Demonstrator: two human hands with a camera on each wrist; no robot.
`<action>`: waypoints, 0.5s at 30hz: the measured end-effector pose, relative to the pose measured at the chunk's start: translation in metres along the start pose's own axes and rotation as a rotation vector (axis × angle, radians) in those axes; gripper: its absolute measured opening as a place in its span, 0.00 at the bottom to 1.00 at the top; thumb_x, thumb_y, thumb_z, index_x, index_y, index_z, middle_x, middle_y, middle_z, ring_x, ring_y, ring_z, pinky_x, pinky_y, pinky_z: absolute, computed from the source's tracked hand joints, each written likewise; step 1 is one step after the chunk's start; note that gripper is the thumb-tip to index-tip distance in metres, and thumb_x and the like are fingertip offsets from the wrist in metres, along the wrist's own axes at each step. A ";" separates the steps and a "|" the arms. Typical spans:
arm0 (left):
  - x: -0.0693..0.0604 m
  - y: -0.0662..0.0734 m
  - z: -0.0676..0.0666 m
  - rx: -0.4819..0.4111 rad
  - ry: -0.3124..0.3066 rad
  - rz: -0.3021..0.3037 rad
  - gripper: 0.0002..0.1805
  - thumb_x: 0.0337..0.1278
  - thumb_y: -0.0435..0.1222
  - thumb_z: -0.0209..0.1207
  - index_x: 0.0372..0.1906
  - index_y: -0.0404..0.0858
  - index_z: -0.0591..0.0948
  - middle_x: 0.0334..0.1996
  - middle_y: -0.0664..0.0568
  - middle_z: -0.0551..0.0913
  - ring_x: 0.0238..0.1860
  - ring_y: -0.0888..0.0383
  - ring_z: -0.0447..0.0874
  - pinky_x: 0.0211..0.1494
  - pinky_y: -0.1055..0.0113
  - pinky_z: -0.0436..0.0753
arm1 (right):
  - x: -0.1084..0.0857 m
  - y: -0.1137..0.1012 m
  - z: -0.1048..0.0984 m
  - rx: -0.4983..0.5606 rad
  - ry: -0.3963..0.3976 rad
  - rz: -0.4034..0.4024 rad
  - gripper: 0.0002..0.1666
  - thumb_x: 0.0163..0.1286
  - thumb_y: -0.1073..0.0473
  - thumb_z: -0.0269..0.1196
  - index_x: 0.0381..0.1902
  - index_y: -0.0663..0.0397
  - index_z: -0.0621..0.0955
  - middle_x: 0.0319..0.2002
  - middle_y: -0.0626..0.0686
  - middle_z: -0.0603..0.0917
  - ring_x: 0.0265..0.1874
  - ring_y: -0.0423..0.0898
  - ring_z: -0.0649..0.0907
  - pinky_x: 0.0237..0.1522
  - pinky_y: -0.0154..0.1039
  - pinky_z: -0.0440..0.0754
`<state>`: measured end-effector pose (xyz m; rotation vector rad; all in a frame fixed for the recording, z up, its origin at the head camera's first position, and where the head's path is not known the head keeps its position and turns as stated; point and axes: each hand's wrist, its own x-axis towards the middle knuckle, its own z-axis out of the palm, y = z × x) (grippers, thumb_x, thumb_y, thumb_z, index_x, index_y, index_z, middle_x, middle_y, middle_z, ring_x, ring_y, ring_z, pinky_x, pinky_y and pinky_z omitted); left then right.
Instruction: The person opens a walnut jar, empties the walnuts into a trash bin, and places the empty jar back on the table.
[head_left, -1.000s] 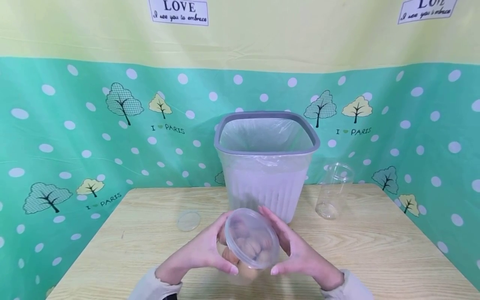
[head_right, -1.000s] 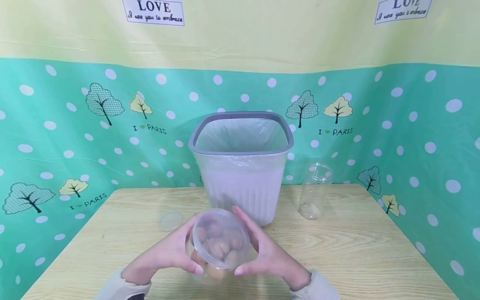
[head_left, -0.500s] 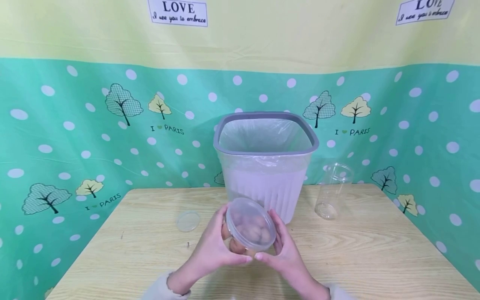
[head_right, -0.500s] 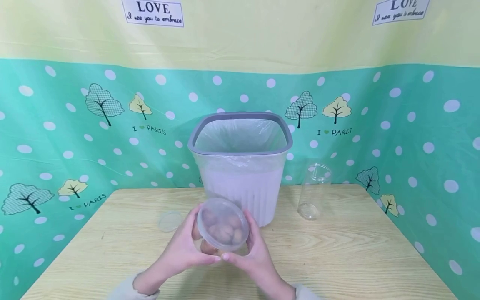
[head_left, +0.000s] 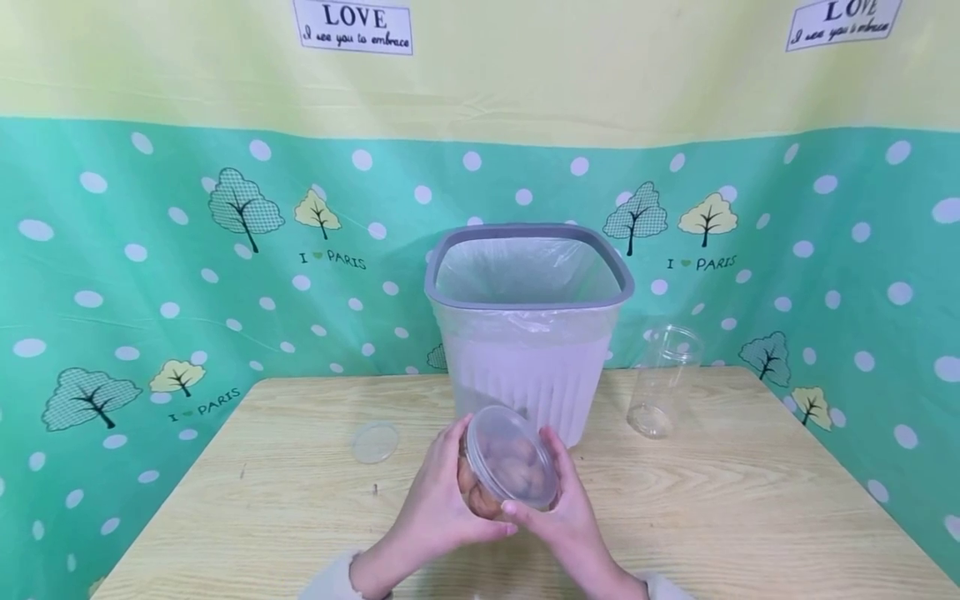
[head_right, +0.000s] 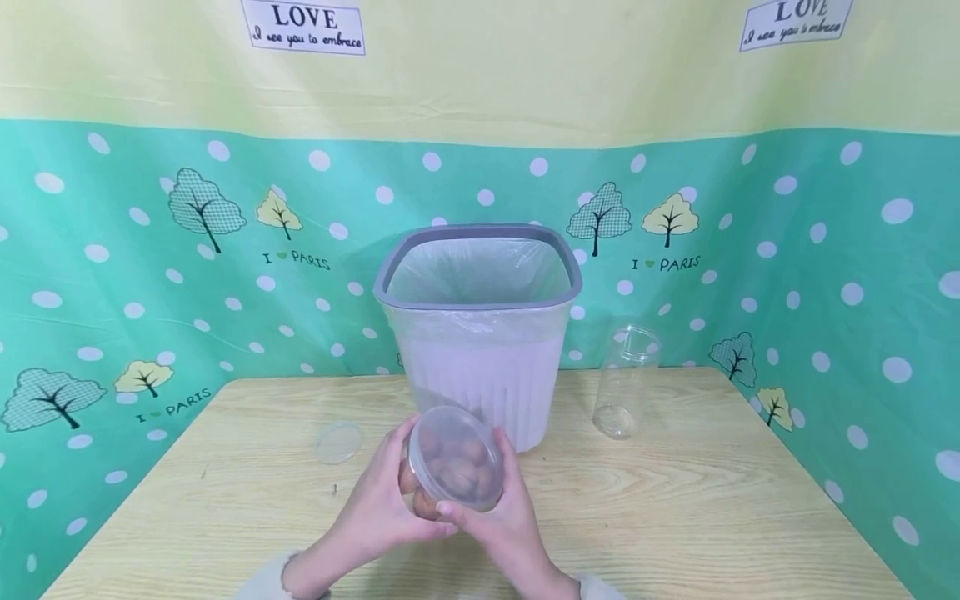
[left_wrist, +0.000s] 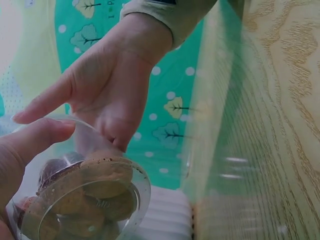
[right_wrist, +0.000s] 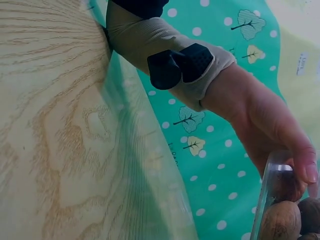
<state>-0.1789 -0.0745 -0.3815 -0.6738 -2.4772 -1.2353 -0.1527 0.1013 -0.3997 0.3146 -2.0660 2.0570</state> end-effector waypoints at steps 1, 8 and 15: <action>0.000 0.000 0.000 0.005 0.002 0.003 0.68 0.12 0.52 0.79 0.70 0.39 0.57 0.64 0.51 0.66 0.62 0.52 0.67 0.61 0.48 0.70 | 0.000 0.000 0.000 -0.006 0.006 -0.001 0.60 0.49 0.64 0.72 0.73 0.61 0.50 0.72 0.63 0.54 0.69 0.61 0.55 0.58 0.22 0.60; 0.001 0.001 -0.003 -0.045 -0.016 0.007 0.68 0.12 0.53 0.79 0.70 0.41 0.57 0.62 0.55 0.67 0.61 0.55 0.67 0.61 0.48 0.70 | 0.003 -0.002 -0.001 -0.048 0.009 -0.029 0.60 0.47 0.64 0.72 0.72 0.63 0.50 0.71 0.63 0.55 0.70 0.62 0.56 0.57 0.20 0.60; 0.005 0.000 -0.010 -0.196 -0.091 -0.013 0.66 0.12 0.51 0.80 0.70 0.48 0.58 0.61 0.57 0.68 0.60 0.57 0.68 0.62 0.47 0.67 | 0.008 -0.006 -0.008 -0.065 -0.038 -0.058 0.62 0.45 0.66 0.74 0.72 0.64 0.50 0.70 0.63 0.58 0.69 0.61 0.57 0.58 0.21 0.61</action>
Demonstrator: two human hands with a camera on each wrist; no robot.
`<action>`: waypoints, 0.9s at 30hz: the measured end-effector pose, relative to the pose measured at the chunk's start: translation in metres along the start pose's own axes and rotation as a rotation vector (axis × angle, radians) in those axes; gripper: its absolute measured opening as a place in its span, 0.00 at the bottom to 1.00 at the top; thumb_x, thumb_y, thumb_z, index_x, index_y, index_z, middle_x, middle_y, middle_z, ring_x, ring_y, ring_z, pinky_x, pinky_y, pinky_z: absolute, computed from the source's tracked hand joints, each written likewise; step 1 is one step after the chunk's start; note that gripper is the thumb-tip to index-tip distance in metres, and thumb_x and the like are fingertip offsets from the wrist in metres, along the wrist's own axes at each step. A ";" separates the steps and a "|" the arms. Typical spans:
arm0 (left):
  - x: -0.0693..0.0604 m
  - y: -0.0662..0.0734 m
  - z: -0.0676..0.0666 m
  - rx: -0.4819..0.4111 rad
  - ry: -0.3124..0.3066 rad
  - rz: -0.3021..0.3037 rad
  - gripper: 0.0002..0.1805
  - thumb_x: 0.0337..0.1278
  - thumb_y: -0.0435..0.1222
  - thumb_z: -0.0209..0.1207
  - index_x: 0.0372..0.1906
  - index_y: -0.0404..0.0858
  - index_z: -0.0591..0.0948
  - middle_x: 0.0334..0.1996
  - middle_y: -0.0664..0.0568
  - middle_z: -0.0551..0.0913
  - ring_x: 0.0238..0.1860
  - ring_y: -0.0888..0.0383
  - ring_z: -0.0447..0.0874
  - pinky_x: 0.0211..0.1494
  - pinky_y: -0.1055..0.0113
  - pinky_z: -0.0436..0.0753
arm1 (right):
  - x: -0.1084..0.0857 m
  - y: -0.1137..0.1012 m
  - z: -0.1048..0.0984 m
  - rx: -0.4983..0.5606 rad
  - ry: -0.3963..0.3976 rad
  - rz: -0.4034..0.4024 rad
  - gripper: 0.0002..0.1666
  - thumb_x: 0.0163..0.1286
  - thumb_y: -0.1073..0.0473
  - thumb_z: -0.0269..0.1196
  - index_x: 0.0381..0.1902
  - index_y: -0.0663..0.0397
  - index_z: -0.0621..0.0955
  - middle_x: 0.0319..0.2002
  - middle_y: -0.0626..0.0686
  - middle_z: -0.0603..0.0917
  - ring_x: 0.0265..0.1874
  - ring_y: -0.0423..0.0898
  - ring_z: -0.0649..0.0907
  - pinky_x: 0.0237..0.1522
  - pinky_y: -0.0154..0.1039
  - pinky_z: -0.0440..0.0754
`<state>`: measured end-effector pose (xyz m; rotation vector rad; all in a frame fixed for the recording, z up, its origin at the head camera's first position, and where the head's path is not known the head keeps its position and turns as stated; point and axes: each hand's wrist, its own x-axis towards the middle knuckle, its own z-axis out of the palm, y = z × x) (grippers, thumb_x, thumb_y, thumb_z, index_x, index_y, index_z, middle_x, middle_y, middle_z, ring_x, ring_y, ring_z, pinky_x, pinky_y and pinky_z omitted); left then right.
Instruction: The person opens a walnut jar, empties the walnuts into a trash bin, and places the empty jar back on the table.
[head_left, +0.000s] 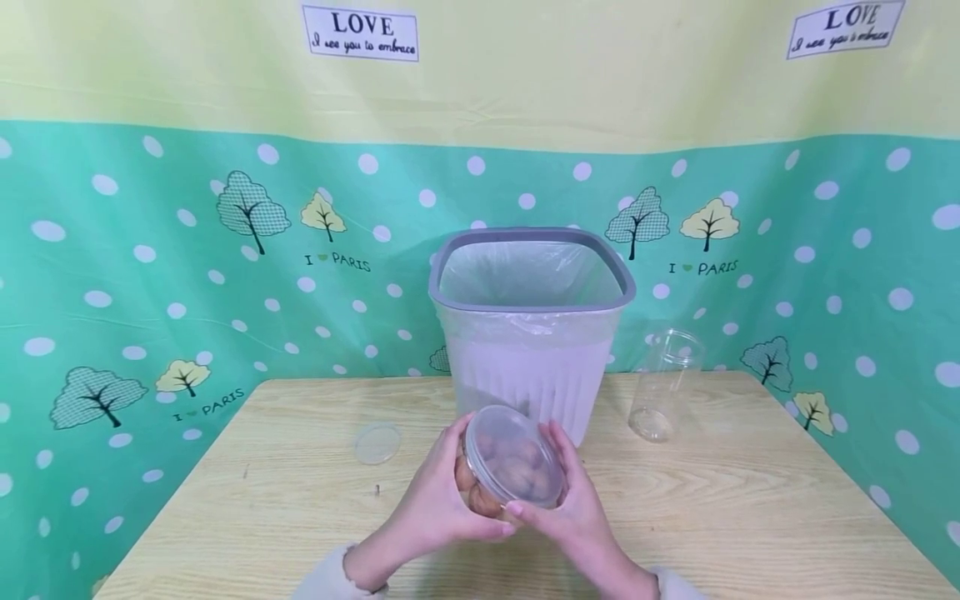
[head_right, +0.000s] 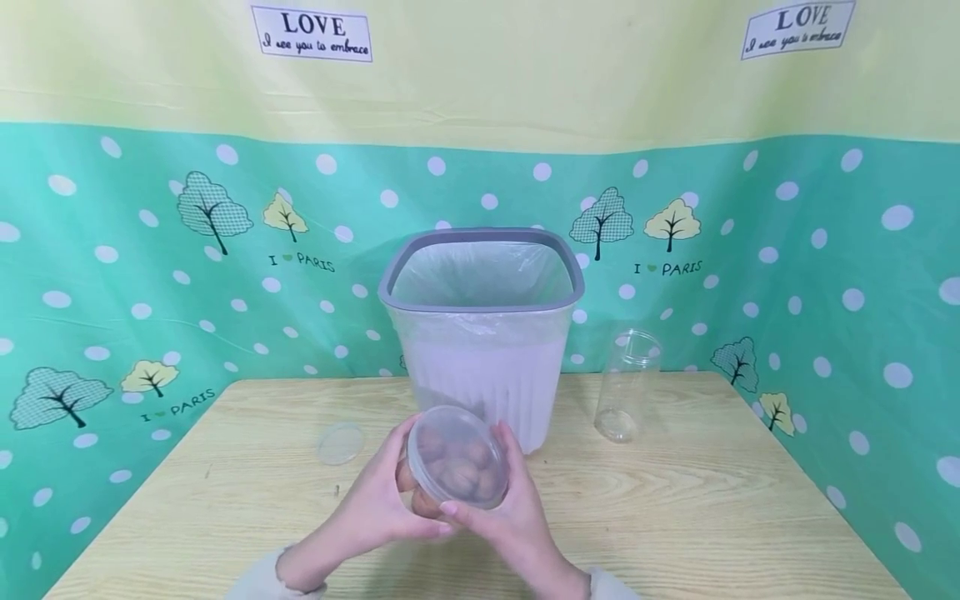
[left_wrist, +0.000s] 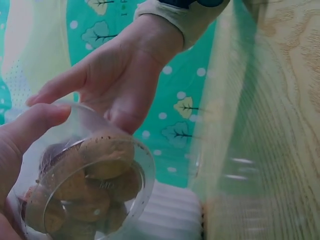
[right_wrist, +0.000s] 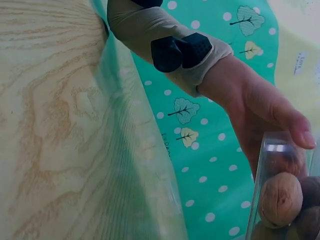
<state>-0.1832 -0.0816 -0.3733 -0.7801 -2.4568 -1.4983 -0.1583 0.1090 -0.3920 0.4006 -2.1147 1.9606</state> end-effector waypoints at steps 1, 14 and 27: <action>0.000 0.000 -0.001 -0.021 -0.013 -0.005 0.66 0.13 0.50 0.80 0.70 0.48 0.58 0.60 0.57 0.68 0.59 0.56 0.68 0.62 0.46 0.66 | 0.001 -0.001 -0.001 0.002 -0.008 -0.003 0.63 0.44 0.67 0.74 0.72 0.64 0.50 0.70 0.63 0.58 0.69 0.61 0.57 0.59 0.21 0.60; 0.004 0.001 -0.018 -0.227 -0.213 0.006 0.63 0.23 0.40 0.79 0.71 0.48 0.53 0.61 0.53 0.70 0.60 0.55 0.71 0.66 0.60 0.65 | 0.006 -0.007 -0.018 0.038 -0.189 -0.143 0.62 0.45 0.69 0.72 0.73 0.64 0.48 0.69 0.68 0.57 0.68 0.50 0.62 0.61 0.24 0.61; 0.002 0.003 -0.022 -0.255 -0.272 0.050 0.62 0.25 0.38 0.79 0.71 0.48 0.54 0.61 0.52 0.70 0.61 0.53 0.70 0.66 0.65 0.66 | 0.015 -0.009 -0.027 0.130 -0.279 -0.252 0.61 0.51 0.60 0.73 0.72 0.68 0.47 0.67 0.77 0.54 0.65 0.32 0.63 0.62 0.25 0.60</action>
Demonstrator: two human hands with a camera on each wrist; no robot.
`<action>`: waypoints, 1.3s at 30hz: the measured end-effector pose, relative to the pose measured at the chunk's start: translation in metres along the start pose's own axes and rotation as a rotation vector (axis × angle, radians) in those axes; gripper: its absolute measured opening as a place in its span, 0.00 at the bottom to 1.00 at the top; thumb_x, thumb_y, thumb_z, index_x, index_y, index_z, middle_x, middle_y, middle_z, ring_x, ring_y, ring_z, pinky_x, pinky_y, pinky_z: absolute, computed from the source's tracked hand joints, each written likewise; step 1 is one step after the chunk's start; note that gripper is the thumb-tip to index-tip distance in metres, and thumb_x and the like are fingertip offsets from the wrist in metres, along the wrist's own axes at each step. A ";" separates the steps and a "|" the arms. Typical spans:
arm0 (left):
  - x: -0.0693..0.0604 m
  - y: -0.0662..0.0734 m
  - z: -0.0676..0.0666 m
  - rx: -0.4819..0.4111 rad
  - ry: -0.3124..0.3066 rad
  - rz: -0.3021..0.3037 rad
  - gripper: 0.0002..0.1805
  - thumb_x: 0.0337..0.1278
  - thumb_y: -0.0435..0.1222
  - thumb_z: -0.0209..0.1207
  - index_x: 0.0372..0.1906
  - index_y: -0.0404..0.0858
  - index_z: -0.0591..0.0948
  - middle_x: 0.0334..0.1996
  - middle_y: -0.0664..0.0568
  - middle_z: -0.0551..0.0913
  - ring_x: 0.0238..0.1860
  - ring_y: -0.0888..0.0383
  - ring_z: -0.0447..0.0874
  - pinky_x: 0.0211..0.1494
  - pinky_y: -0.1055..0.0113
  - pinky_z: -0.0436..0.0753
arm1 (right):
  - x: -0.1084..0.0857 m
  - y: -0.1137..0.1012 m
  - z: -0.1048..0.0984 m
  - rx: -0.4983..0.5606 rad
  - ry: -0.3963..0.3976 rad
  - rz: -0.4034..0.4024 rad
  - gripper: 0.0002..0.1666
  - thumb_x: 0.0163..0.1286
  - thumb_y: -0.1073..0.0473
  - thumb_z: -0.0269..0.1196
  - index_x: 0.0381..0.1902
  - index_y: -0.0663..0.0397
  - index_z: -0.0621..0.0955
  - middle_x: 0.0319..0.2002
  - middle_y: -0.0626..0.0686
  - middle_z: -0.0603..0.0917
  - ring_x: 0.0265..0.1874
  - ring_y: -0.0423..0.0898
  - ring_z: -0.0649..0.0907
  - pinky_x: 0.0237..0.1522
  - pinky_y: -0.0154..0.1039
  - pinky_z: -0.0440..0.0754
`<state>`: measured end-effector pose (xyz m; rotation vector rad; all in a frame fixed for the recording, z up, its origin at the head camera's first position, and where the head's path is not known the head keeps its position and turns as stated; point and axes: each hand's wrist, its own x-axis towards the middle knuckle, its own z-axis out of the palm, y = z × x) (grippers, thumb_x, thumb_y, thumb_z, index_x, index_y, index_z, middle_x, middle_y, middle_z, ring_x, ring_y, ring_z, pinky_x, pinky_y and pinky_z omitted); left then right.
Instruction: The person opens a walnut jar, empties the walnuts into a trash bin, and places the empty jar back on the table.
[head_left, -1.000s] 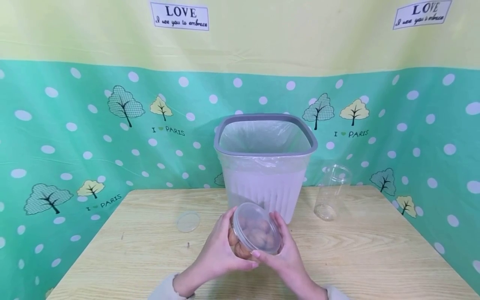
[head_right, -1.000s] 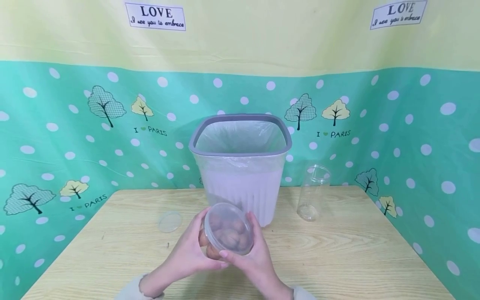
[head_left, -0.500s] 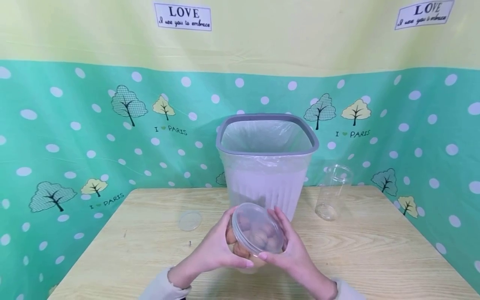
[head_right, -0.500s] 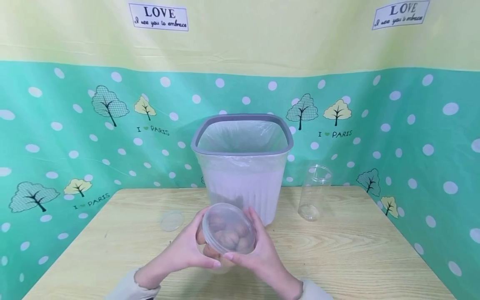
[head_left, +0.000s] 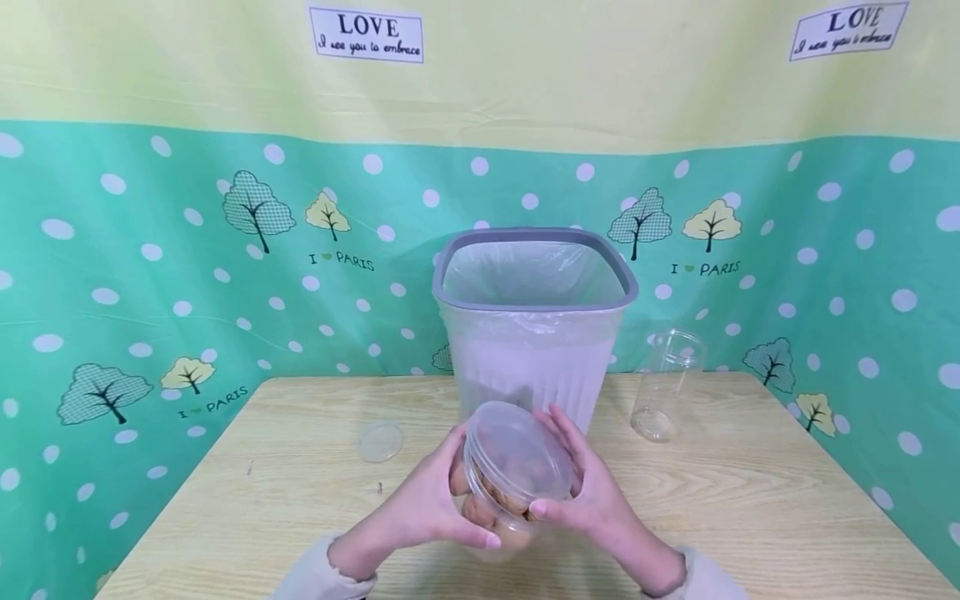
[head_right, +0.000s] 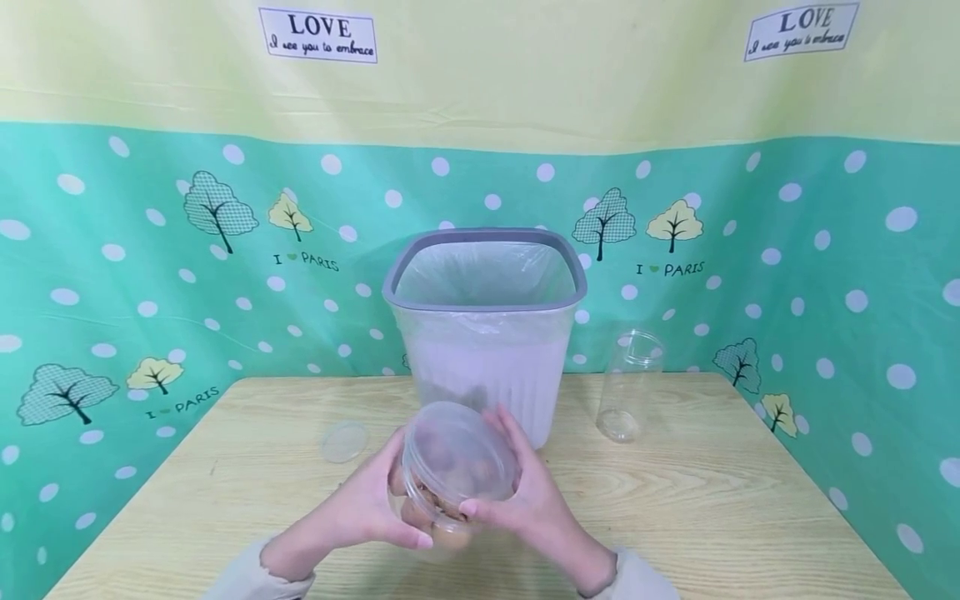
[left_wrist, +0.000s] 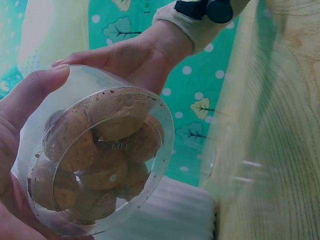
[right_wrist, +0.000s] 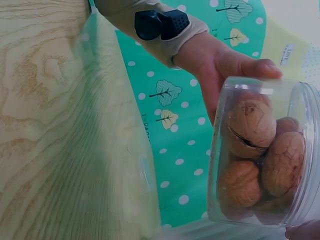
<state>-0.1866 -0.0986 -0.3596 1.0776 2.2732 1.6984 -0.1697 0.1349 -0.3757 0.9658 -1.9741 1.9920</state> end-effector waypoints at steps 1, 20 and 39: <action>0.000 0.000 0.000 -0.009 -0.004 -0.005 0.62 0.24 0.38 0.79 0.71 0.48 0.54 0.61 0.52 0.70 0.61 0.54 0.70 0.66 0.66 0.66 | 0.000 0.000 -0.001 -0.003 0.008 -0.006 0.61 0.51 0.60 0.73 0.72 0.68 0.47 0.67 0.77 0.54 0.65 0.33 0.64 0.62 0.25 0.61; -0.012 -0.006 -0.014 0.124 0.052 -0.096 0.63 0.22 0.43 0.79 0.71 0.44 0.55 0.66 0.51 0.65 0.63 0.53 0.67 0.66 0.63 0.64 | -0.017 0.006 -0.025 -0.221 0.121 0.116 0.64 0.44 0.72 0.72 0.73 0.65 0.46 0.70 0.67 0.55 0.69 0.43 0.56 0.61 0.23 0.56; -0.020 -0.007 -0.026 0.114 0.079 -0.108 0.62 0.21 0.41 0.80 0.70 0.45 0.55 0.65 0.51 0.67 0.61 0.55 0.70 0.64 0.70 0.65 | -0.038 0.023 -0.052 -0.508 0.177 0.292 0.65 0.42 0.61 0.76 0.72 0.64 0.50 0.68 0.63 0.62 0.64 0.62 0.65 0.58 0.49 0.70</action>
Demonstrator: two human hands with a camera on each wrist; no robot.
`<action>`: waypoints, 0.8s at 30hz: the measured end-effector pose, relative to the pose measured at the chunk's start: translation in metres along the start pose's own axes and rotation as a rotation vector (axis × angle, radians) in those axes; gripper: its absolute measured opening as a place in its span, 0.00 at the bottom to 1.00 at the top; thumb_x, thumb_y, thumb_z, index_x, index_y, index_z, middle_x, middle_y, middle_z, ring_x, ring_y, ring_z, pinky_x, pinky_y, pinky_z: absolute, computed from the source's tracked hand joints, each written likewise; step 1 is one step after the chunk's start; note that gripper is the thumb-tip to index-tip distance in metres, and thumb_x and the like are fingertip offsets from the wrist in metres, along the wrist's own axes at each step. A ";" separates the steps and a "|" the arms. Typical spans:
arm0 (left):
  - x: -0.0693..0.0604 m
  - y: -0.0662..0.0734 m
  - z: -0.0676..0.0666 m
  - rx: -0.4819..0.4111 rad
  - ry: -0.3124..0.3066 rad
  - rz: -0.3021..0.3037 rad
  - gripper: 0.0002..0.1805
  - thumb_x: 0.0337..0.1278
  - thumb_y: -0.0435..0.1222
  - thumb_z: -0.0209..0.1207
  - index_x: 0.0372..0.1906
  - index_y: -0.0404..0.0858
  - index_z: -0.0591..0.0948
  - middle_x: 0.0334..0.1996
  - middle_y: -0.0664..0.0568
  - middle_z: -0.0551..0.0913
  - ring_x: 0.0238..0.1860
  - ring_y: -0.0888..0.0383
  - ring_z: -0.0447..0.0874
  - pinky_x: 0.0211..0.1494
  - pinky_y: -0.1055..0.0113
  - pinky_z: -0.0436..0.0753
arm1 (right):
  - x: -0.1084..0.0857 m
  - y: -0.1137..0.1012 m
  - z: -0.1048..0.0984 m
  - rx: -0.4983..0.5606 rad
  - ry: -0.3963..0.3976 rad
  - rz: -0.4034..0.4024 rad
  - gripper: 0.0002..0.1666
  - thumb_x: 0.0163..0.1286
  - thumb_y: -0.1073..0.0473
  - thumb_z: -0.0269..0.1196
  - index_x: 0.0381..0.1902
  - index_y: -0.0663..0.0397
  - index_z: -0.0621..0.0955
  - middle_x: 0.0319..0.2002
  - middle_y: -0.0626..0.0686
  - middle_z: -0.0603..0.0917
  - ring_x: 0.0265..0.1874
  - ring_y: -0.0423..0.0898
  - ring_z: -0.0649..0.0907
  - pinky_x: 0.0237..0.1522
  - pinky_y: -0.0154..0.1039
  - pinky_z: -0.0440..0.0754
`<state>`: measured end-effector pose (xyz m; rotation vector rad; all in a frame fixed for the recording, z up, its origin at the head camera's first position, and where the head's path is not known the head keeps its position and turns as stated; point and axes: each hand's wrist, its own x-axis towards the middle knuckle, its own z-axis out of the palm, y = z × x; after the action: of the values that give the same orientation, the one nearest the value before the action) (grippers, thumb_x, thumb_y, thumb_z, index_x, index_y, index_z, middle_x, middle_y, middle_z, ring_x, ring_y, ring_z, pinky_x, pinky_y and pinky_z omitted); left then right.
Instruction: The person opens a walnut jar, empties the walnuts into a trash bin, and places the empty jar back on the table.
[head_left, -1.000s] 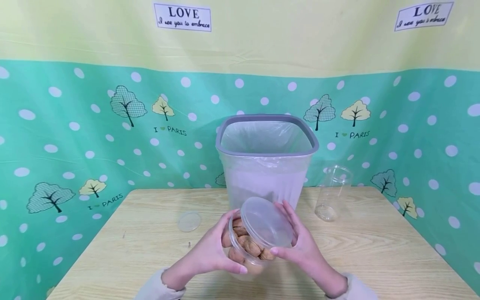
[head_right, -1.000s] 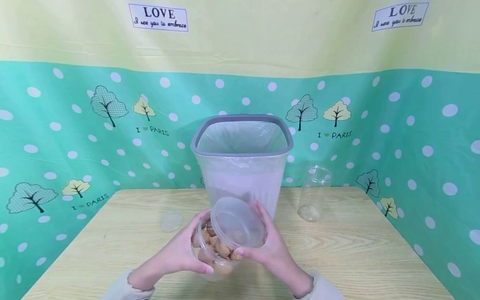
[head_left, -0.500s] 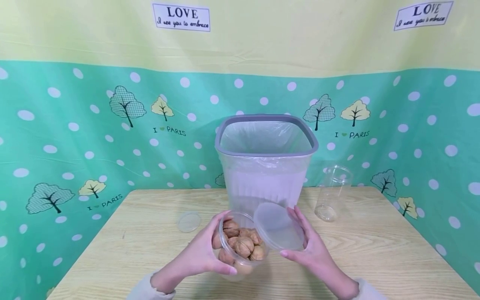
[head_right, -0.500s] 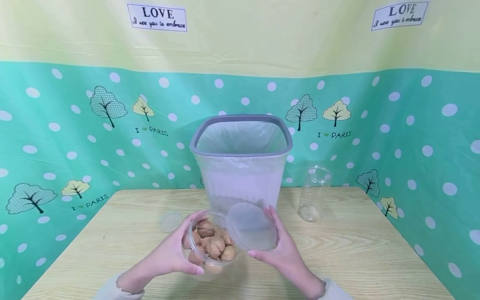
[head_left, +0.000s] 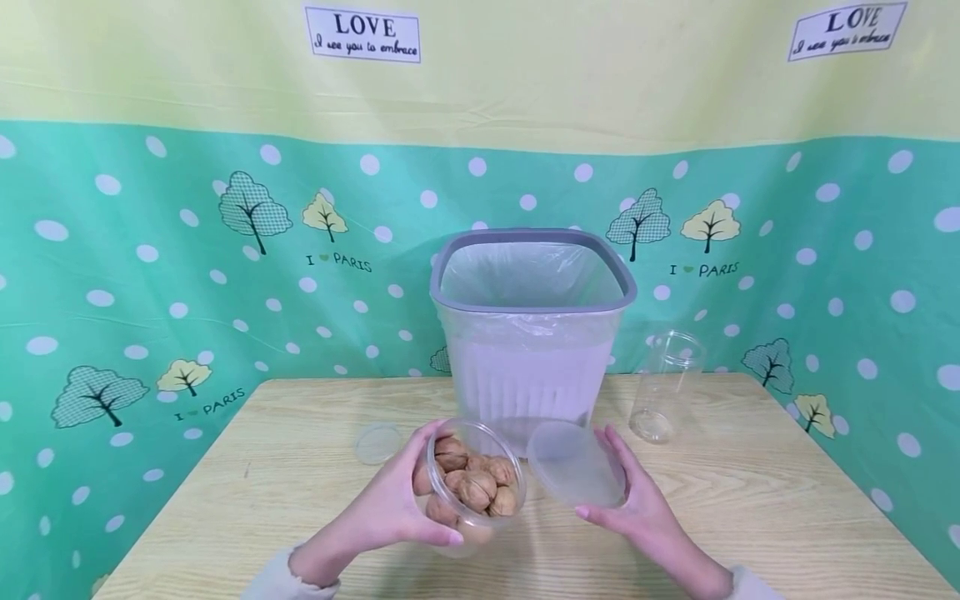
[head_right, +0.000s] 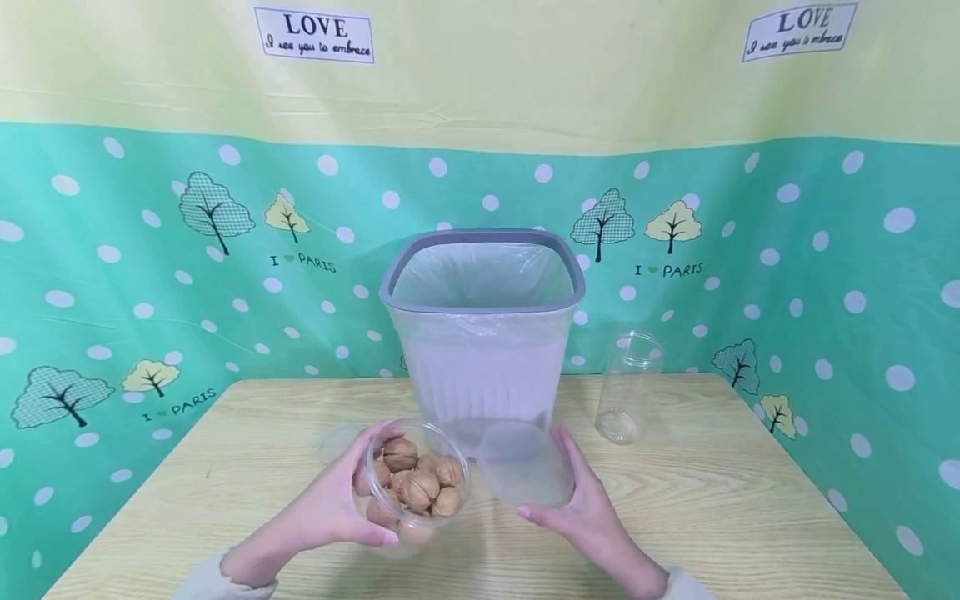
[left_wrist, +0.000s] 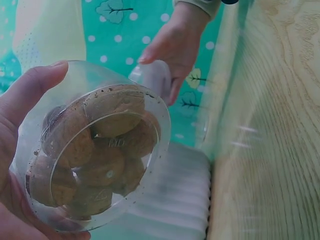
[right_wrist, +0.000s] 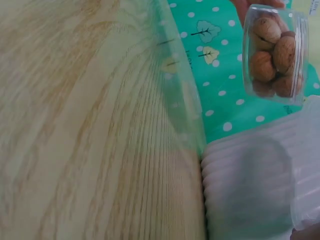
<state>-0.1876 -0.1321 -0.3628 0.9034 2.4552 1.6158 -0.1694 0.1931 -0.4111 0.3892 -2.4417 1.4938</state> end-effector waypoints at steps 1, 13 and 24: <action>0.000 0.000 0.000 0.009 0.007 -0.007 0.63 0.20 0.41 0.80 0.70 0.45 0.55 0.64 0.52 0.67 0.61 0.55 0.69 0.64 0.69 0.64 | 0.000 0.002 0.000 -0.011 -0.003 0.002 0.65 0.42 0.61 0.76 0.72 0.65 0.51 0.68 0.63 0.63 0.64 0.62 0.65 0.57 0.49 0.70; -0.001 0.001 -0.009 0.033 0.032 -0.001 0.63 0.21 0.42 0.80 0.71 0.44 0.54 0.66 0.52 0.65 0.62 0.51 0.68 0.64 0.62 0.66 | -0.001 0.018 -0.004 -0.059 -0.036 0.103 0.64 0.45 0.57 0.75 0.71 0.69 0.50 0.67 0.66 0.64 0.63 0.65 0.67 0.60 0.58 0.66; 0.000 -0.001 -0.013 0.064 0.058 0.007 0.62 0.24 0.42 0.79 0.70 0.42 0.55 0.66 0.49 0.65 0.63 0.49 0.66 0.65 0.61 0.64 | -0.003 0.031 0.000 -0.035 -0.183 0.252 0.67 0.47 0.53 0.74 0.71 0.72 0.46 0.68 0.70 0.59 0.66 0.68 0.60 0.64 0.64 0.53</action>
<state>-0.1930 -0.1429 -0.3580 0.8859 2.5590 1.5962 -0.1776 0.2067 -0.4377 0.2268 -2.7433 1.5709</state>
